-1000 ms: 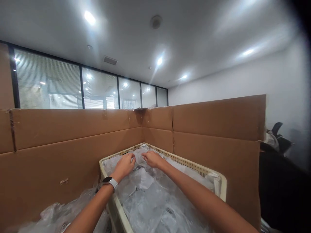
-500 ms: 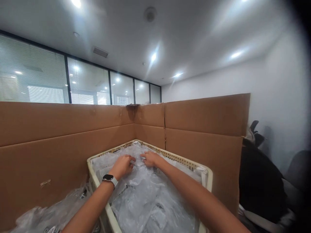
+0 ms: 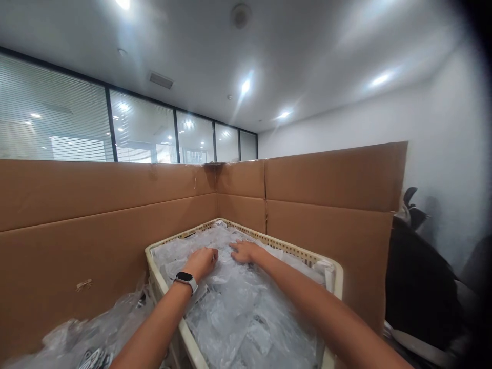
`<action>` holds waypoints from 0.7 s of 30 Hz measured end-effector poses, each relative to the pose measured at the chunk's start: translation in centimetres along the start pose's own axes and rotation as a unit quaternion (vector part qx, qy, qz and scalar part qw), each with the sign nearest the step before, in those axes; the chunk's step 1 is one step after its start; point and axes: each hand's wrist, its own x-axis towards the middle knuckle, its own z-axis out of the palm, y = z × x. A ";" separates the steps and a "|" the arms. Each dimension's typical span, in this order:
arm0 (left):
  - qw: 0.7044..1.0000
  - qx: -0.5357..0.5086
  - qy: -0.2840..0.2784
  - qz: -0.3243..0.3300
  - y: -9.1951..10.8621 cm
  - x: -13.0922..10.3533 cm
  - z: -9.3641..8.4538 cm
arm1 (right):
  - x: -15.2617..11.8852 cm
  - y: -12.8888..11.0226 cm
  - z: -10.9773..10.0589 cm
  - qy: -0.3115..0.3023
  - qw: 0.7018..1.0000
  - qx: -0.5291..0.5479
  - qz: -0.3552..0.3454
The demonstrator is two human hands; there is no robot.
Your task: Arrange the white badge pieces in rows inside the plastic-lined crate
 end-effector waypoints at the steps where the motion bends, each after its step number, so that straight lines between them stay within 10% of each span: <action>1: 1.000 -0.004 -0.003 -0.002 0.0 0.1 0.0 | -0.1 0.0 0.0 -0.002 1.000 -0.003 -0.001; 21: 0.998 -0.047 0.030 -0.012 -1.2 0.8 0.3 | 0.2 0.1 -0.1 0.034 0.999 -0.031 -0.017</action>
